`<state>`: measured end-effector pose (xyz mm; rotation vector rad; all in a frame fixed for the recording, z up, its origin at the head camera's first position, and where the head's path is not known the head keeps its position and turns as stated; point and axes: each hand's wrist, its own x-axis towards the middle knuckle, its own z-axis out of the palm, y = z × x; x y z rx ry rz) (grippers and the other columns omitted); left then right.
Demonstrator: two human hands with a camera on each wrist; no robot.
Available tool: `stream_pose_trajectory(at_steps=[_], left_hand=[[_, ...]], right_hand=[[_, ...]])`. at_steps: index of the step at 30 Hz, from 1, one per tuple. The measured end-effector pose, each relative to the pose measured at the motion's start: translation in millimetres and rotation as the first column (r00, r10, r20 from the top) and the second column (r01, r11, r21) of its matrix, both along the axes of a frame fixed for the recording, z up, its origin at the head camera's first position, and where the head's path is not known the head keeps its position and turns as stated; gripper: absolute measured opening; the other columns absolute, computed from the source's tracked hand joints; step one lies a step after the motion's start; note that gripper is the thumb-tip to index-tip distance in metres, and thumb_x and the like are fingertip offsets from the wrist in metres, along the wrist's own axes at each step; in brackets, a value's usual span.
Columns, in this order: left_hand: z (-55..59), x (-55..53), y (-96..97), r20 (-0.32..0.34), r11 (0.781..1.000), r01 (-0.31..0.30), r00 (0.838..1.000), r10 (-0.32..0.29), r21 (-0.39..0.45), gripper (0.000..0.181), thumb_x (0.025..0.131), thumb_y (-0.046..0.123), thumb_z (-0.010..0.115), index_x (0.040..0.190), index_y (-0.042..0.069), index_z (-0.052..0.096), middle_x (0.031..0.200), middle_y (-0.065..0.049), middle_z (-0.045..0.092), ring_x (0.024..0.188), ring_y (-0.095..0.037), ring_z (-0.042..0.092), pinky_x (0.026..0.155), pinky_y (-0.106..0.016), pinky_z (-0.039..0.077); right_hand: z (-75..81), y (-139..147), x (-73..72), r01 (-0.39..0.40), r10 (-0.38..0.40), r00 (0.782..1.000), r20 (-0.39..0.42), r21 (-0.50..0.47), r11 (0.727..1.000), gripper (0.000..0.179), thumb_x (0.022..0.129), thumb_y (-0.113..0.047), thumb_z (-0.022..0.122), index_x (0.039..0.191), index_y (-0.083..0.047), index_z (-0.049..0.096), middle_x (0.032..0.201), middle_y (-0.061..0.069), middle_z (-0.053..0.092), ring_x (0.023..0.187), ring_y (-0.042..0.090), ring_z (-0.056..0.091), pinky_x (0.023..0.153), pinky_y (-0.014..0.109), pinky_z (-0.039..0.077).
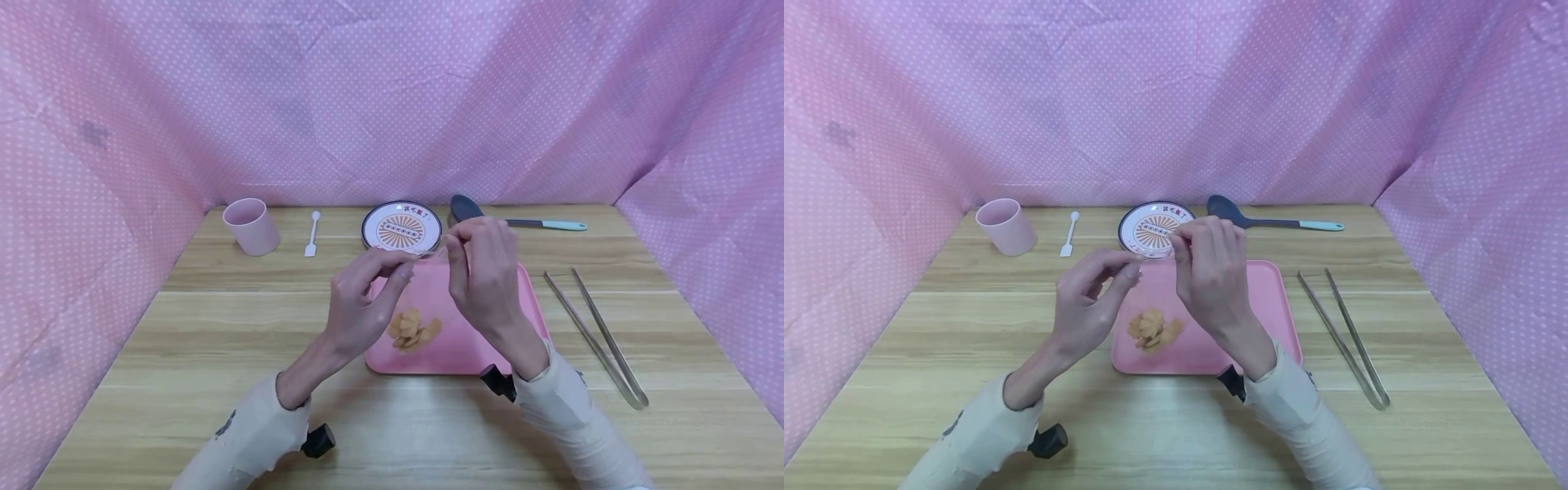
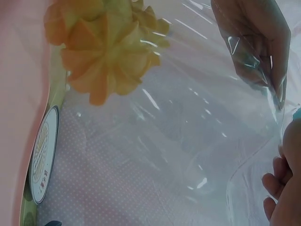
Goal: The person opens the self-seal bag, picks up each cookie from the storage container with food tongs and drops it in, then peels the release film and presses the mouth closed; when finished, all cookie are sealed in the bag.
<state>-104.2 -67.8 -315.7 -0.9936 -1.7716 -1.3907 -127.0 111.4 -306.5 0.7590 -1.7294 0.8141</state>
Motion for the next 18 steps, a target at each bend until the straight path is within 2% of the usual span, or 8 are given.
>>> stream_pose_trajectory(at_steps=[11,18], left_hand=[[3.1,-2.6,-3.1,-0.072,1.0,0.0,0.997,0.001,0.021,0.014,0.09,-0.016,0.068,0.099,-0.007,0.071,0.09,-0.012,0.071,0.08,-0.021,0.067,0.077,-0.027,0.058],[2.4,-4.1,-4.7,-0.08,1.0,-0.001,0.997,0.003,0.02,0.014,0.089,-0.016,0.067,0.1,-0.007,0.07,0.09,-0.013,0.071,0.079,-0.021,0.067,0.077,-0.027,0.059]], right_hand=[[-5.8,21,-7.2,0.072,-0.07,0.997,0.022,-0.078,0.994,0.036,0.11,-0.024,0.052,0.092,0.006,0.059,0.081,0.018,0.055,0.072,0.037,0.048,0.069,0.048,0.032],[-13.1,43,-10.6,0.133,-0.125,0.989,0.076,-0.107,0.985,0.044,0.11,-0.031,0.052,0.093,0.008,0.06,0.081,0.02,0.056,0.075,0.04,0.049,0.073,0.05,0.035]])
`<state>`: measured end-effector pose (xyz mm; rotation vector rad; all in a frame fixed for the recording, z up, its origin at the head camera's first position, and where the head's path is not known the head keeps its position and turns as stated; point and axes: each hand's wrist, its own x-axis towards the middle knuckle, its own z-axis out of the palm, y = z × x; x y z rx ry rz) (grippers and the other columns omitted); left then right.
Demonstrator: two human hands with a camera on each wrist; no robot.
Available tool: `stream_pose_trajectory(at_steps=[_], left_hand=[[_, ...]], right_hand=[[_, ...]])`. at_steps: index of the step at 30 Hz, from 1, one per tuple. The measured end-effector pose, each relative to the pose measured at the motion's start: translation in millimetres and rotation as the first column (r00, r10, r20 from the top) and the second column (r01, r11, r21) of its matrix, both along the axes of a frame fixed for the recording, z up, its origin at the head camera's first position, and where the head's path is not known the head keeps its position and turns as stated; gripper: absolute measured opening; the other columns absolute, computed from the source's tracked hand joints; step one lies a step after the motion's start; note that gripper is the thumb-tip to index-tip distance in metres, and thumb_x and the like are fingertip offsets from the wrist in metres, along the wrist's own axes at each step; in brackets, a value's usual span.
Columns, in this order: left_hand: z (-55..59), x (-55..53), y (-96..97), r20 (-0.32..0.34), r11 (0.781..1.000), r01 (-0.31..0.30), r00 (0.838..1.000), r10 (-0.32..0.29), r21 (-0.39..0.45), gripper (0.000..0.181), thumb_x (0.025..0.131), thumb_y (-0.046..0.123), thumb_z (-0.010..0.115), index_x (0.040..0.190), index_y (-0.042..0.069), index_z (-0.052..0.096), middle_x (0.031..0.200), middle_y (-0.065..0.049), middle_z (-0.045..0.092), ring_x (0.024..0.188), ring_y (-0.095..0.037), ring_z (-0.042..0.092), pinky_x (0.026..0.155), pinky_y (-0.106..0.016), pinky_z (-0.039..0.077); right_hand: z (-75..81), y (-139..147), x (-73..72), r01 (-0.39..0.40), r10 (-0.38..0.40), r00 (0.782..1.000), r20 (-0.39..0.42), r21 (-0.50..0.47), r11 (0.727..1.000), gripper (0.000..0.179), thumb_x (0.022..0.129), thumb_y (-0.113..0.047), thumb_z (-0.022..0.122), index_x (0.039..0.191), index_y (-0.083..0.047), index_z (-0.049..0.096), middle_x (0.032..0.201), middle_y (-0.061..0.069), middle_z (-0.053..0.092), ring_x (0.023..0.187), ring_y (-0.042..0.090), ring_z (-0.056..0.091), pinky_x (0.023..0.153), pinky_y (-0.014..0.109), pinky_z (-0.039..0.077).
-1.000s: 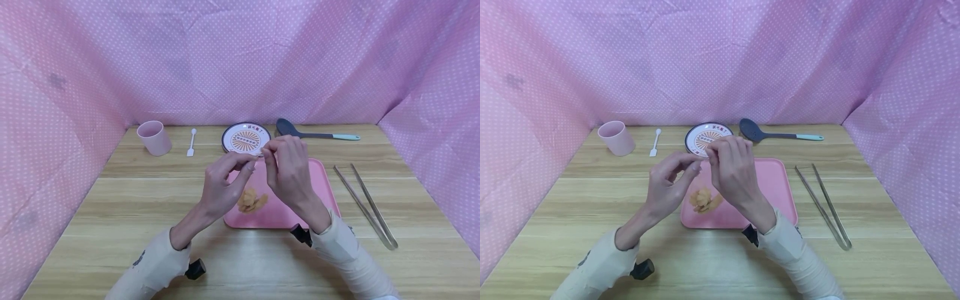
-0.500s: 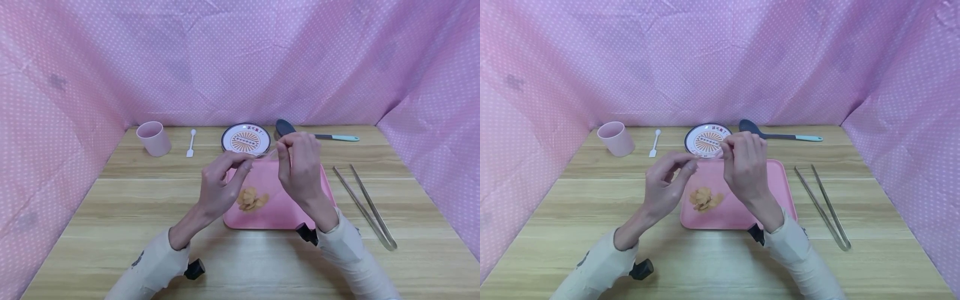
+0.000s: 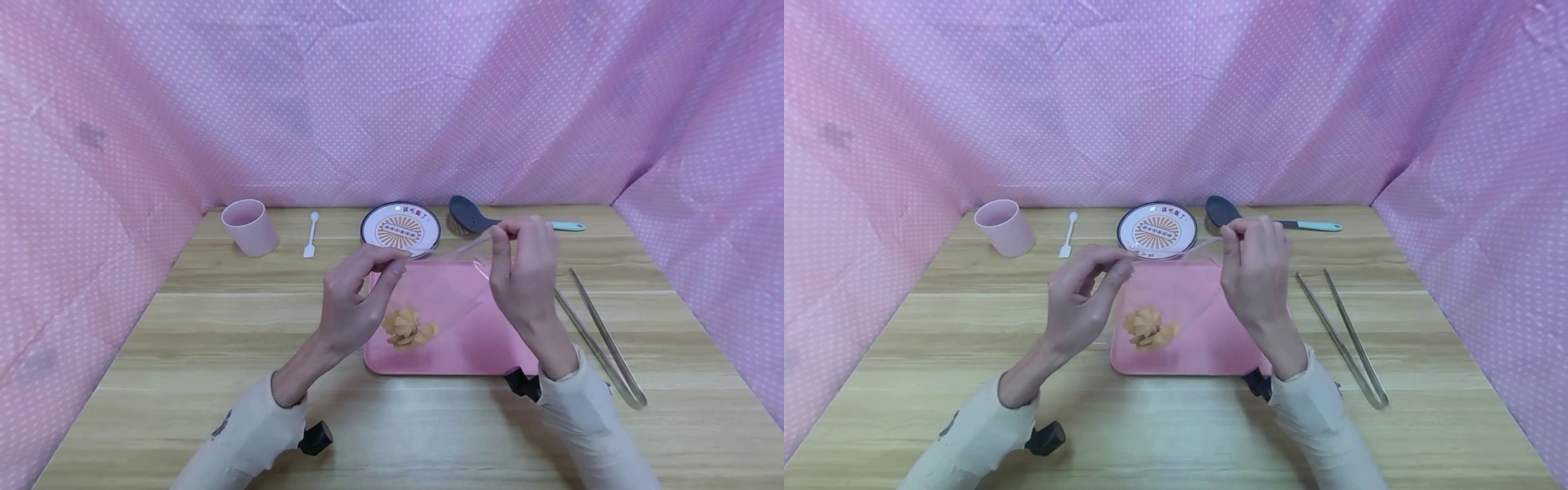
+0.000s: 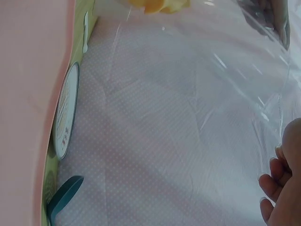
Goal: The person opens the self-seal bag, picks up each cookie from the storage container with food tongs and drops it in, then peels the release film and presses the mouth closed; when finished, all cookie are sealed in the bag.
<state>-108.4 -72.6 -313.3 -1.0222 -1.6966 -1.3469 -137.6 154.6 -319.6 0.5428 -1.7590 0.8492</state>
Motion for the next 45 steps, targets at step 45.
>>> stream_pose_trajectory(at_steps=[45], left_hand=[[-2.2,-2.1,-12.8,0.02,0.997,-0.069,0.997,0.07,-0.038,0.009,0.093,-0.011,0.066,0.101,-0.009,0.07,0.092,-0.018,0.072,0.082,-0.023,0.067,0.08,-0.026,0.058]], right_hand=[[-31.7,76,-1.8,0.187,-0.193,0.969,0.157,0.053,0.981,0.028,0.105,-0.012,0.053,0.097,0.014,0.058,0.082,0.026,0.053,0.077,0.045,0.047,0.074,0.045,0.031]])
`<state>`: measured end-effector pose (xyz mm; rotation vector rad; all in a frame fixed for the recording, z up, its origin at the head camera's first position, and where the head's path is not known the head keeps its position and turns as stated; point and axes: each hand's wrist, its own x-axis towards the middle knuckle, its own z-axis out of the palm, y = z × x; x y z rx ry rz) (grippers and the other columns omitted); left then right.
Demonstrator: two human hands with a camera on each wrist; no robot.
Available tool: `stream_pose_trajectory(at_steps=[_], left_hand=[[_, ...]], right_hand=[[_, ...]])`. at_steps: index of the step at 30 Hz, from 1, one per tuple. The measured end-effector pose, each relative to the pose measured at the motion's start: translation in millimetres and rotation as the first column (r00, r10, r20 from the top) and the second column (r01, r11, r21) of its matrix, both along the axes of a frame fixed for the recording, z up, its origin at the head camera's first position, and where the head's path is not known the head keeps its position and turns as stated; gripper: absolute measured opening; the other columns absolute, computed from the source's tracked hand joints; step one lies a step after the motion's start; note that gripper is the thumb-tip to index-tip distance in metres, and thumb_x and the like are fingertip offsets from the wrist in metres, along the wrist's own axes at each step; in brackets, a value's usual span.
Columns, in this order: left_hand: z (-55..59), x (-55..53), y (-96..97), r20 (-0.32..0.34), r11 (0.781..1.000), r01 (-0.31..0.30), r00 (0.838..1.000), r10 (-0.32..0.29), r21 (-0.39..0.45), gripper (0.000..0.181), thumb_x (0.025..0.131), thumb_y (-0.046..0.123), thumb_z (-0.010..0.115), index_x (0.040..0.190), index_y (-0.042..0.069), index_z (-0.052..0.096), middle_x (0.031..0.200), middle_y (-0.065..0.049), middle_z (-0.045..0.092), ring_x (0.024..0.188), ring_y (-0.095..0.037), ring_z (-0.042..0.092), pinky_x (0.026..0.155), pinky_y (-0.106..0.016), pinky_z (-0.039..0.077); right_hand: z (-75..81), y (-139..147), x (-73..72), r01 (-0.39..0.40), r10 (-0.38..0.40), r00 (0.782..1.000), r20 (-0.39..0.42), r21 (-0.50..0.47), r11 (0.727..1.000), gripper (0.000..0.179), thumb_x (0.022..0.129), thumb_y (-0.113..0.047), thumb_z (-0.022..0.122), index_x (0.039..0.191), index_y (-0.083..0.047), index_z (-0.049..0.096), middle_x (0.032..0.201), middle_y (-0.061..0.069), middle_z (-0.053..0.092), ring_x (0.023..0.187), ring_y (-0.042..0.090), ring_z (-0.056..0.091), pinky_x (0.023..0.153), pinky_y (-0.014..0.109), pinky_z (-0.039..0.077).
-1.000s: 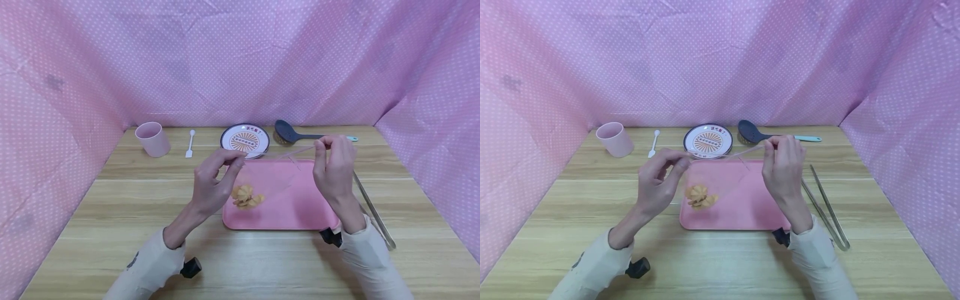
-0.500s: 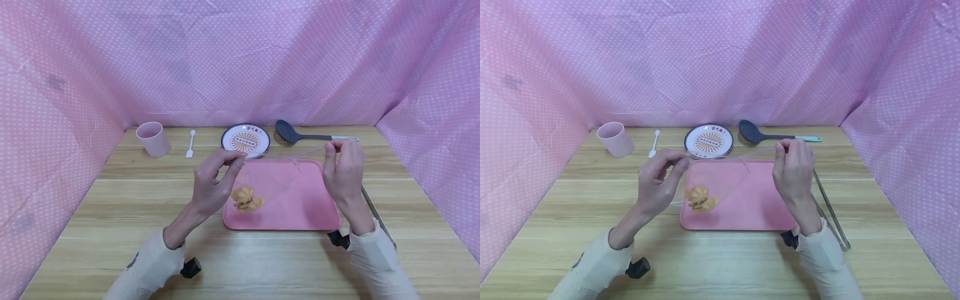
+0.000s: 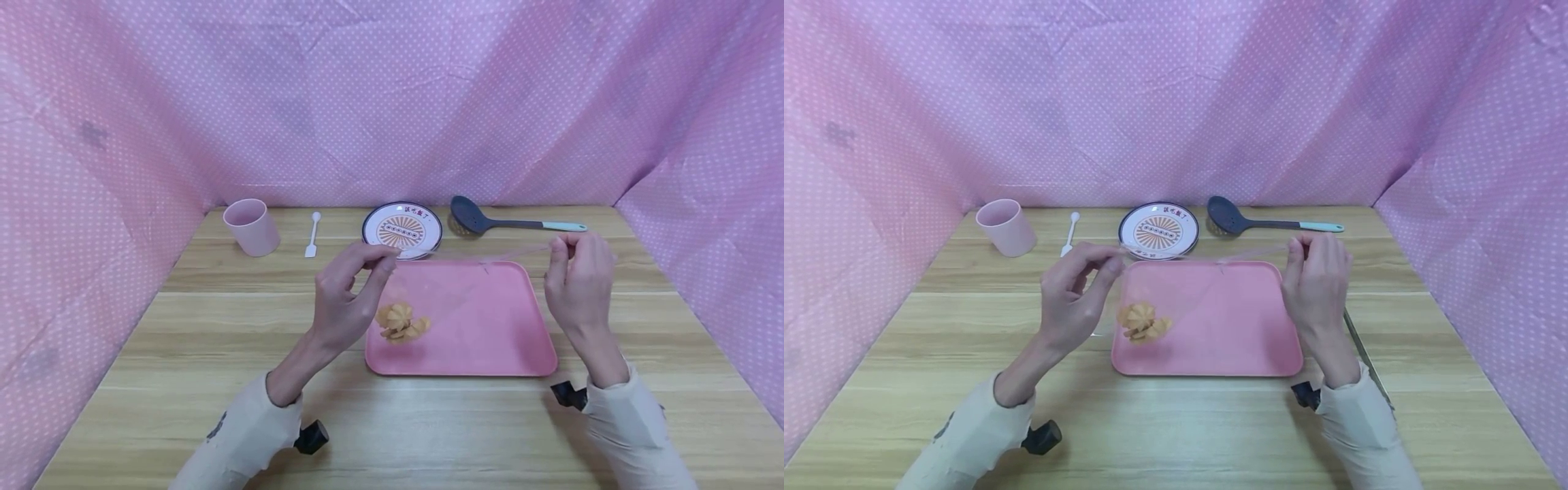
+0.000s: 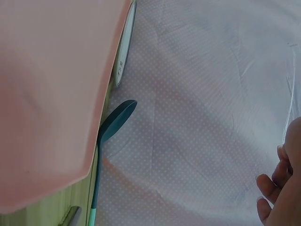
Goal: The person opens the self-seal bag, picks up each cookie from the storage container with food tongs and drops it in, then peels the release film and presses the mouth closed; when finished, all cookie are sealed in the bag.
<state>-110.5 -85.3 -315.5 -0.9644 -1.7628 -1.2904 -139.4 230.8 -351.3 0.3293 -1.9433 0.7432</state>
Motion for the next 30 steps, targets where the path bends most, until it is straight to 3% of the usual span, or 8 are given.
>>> stream_pose_trajectory(at_steps=[4,11,30], left_hand=[[-0.7,0.1,0.1,-0.001,1.0,0.002,1.0,-0.002,0.007,0.01,0.092,-0.012,0.066,0.101,-0.009,0.07,0.092,-0.017,0.071,0.082,-0.024,0.067,0.08,-0.027,0.058],[-1.3,-0.4,-0.6,-0.007,1.0,-0.004,1.0,0.004,0.011,0.009,0.093,-0.011,0.066,0.101,-0.008,0.07,0.092,-0.016,0.071,0.083,-0.023,0.067,0.08,-0.027,0.058],[-2.3,-2.0,-2.5,-0.021,0.999,-0.03,0.999,0.031,0.009,0.008,0.098,-0.003,0.064,0.099,-0.008,0.07,0.092,-0.016,0.072,0.08,-0.023,0.065,0.078,-0.025,0.056]], right_hand=[[-2.2,7,1.8,0.01,-0.01,1.0,0.022,0.012,1.0,0.03,0.105,-0.013,0.051,0.097,0.015,0.058,0.081,0.026,0.051,0.077,0.046,0.046,0.073,0.047,0.032],[-4.7,17,4.2,0.038,-0.039,0.998,0.044,0.019,0.999,0.029,0.105,-0.011,0.051,0.098,0.016,0.058,0.083,0.027,0.052,0.077,0.045,0.046,0.079,0.029,0.024],[-12.3,35,6.2,0.113,-0.113,0.987,0.114,0.008,0.994,0.025,0.103,-0.008,0.053,0.098,0.016,0.059,0.086,0.028,0.053,0.08,0.048,0.046,0.079,0.034,0.024]])
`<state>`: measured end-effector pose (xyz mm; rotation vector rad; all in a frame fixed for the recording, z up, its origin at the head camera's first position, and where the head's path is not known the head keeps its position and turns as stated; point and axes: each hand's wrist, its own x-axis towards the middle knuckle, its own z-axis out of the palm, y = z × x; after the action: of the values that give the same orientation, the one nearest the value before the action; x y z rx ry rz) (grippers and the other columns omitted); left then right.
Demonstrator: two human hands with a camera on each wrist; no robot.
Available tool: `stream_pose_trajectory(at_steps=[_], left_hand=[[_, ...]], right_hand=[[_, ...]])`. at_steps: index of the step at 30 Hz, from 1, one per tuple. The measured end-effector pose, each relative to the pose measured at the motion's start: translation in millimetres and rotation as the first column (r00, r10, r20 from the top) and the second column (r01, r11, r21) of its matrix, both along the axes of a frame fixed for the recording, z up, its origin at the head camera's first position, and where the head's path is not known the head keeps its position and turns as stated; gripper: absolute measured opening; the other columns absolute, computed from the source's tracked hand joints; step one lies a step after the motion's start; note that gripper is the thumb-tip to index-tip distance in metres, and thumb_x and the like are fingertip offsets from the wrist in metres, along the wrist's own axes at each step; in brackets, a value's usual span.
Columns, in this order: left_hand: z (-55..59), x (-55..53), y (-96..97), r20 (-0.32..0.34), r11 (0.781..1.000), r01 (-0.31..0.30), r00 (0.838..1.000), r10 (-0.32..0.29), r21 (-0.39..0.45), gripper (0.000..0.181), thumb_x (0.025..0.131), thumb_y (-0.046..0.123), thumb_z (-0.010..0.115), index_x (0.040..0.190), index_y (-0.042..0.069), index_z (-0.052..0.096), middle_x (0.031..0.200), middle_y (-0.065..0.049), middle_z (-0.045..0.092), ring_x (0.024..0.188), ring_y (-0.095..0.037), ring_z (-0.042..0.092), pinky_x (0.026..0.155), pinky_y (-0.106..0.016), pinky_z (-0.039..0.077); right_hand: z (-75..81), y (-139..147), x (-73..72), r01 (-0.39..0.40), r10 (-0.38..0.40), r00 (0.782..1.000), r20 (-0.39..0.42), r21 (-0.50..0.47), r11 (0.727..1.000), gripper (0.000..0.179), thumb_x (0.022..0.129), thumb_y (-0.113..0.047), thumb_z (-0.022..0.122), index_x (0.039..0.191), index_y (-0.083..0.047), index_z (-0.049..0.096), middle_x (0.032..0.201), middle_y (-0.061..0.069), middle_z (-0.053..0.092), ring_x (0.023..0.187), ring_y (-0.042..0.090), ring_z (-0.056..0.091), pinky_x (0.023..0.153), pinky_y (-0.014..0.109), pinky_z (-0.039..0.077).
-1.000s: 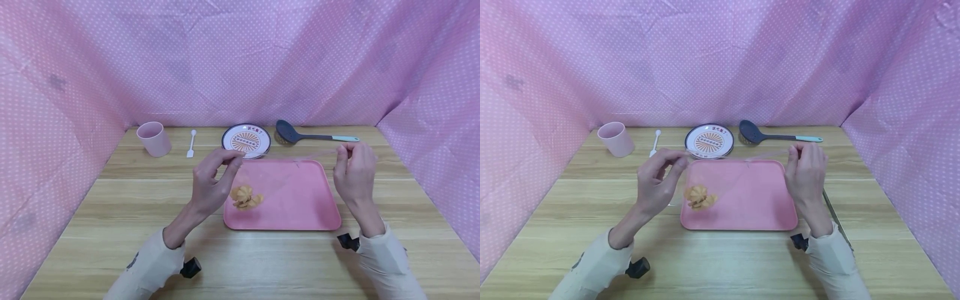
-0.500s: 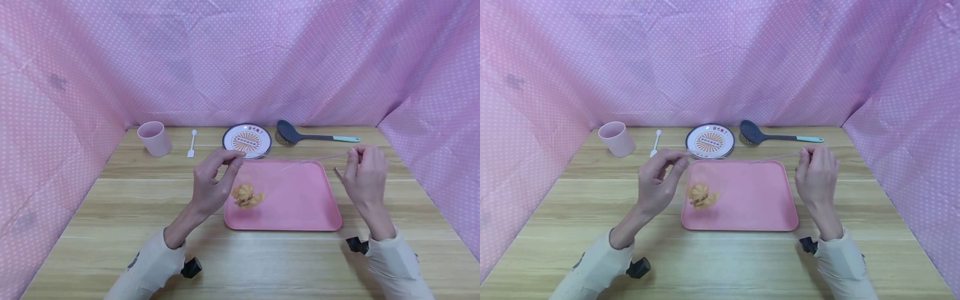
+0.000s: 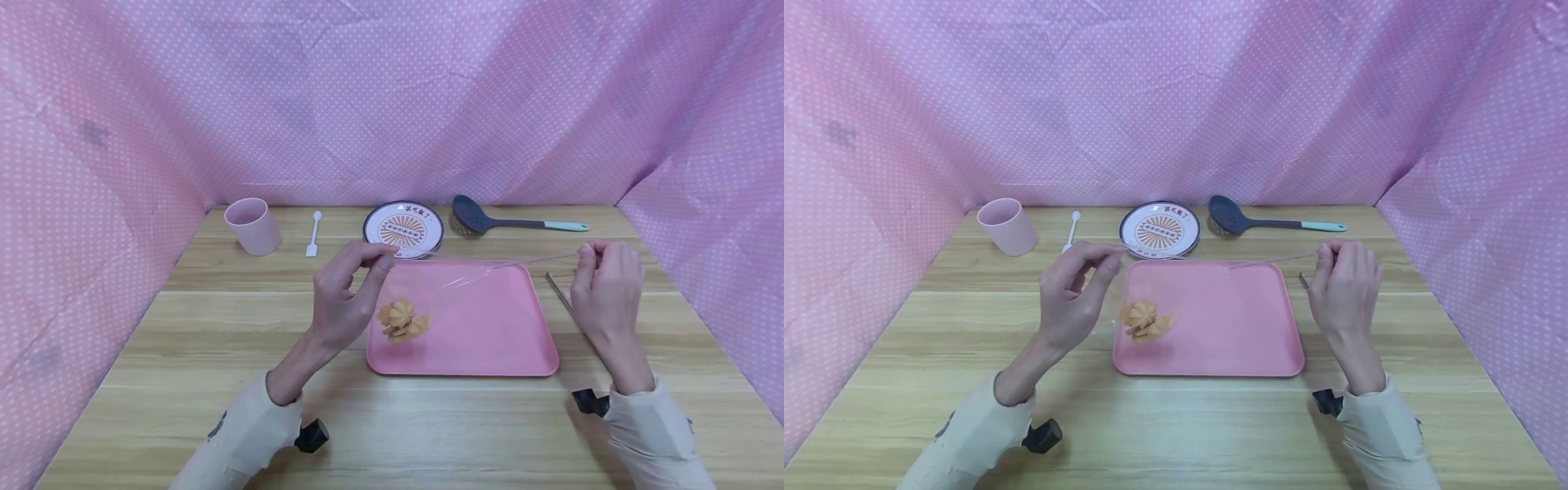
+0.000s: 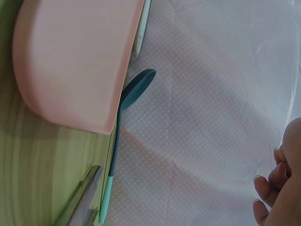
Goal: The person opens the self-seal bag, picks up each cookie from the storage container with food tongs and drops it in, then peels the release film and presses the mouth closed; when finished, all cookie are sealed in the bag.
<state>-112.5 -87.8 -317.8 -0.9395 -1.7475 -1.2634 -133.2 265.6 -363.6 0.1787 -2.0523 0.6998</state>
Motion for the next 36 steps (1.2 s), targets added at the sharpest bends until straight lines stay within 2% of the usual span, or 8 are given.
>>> stream_pose_trajectory(at_steps=[7,15,21,25,30,33,36], left_hand=[[-0.4,-0.8,1.6,-0.007,1.0,0.008,1.0,-0.008,-0.001,0.007,0.095,-0.007,0.065,0.099,-0.009,0.07,0.092,-0.017,0.071,0.08,-0.022,0.065,0.077,-0.024,0.056],[3.0,-0.4,1.8,-0.017,1.0,0.008,1.0,-0.008,0.016,0.01,0.092,-0.013,0.066,0.099,-0.008,0.07,0.091,-0.017,0.071,0.08,-0.023,0.065,0.078,-0.025,0.057],[6.0,-1.1,-0.6,-0.026,1.0,0.002,1.0,-0.002,0.01,0.008,0.092,-0.012,0.067,0.097,-0.008,0.07,0.09,-0.015,0.071,0.08,-0.023,0.066,0.079,-0.026,0.057],[5.5,-0.7,-2.4,-0.022,1.0,0.002,1.0,-0.002,0.011,0.007,0.092,-0.012,0.066,0.098,-0.009,0.069,0.091,-0.016,0.071,0.082,-0.024,0.066,0.08,-0.027,0.057],[4.5,-0.4,-2.8,-0.019,1.0,0.005,1.0,-0.005,0.011,0.008,0.091,-0.013,0.067,0.097,-0.009,0.069,0.091,-0.017,0.071,0.082,-0.024,0.067,0.08,-0.027,0.057],[3.8,-0.1,-2.5,-0.018,1.0,0.002,1.0,-0.002,0.009,0.009,0.09,-0.014,0.067,0.097,-0.009,0.069,0.091,-0.017,0.071,0.081,-0.025,0.067,0.08,-0.026,0.057],[3.1,0.2,-2.3,-0.018,1.0,-0.004,1.0,0.004,0.007,0.011,0.089,-0.016,0.067,0.097,-0.009,0.07,0.092,-0.015,0.072,0.08,-0.026,0.067,0.08,-0.026,0.057]], right_hand=[[-1.4,3,0.9,-0.011,0.011,1.0,-0.005,0.005,1.0,0.024,0.103,-0.005,0.052,0.097,0.017,0.057,0.086,0.03,0.052,0.079,0.048,0.044,0.071,0.053,0.029],[-2.1,8,3.5,0.003,-0.003,1.0,0.031,0.002,1.0,0.027,0.104,-0.007,0.049,0.098,0.019,0.055,0.086,0.032,0.051,0.081,0.052,0.044,0.073,0.056,0.031],[-1.7,19,4.7,0.008,-0.008,0.999,0.052,-0.002,1.0,0.024,0.103,-0.004,0.052,0.1,0.019,0.057,0.086,0.031,0.052,0.084,0.053,0.045,0.078,0.062,0.032],[-2.9,32,6.9,0.013,-0.017,0.994,0.11,0.032,0.999,0.02,0.102,-0.002,0.054,0.101,0.018,0.058,0.086,0.029,0.052,0.083,0.051,0.046,0.079,0.063,0.034],[-6.4,49,7.2,0.011,-0.025,0.973,0.228,0.063,0.998,0.015,0.1,0.001,0.057,0.1,0.016,0.06,0.086,0.03,0.056,0.084,0.05,0.05,0.084,0.066,0.036],[-9.9,57,5.6,0.005,-0.029,0.953,0.3,0.081,0.997,0.017,0.099,0.001,0.057,0.099,0.017,0.063,0.084,0.033,0.061,0.08,0.051,0.055,0.086,0.067,0.037],[-14.6,63,4.2,0.007,-0.045,0.928,0.37,0.103,0.995,0.019,0.1,-0.001,0.057,0.1,0.017,0.065,0.083,0.032,0.064,0.075,0.048,0.059,0.081,0.066,0.038]])
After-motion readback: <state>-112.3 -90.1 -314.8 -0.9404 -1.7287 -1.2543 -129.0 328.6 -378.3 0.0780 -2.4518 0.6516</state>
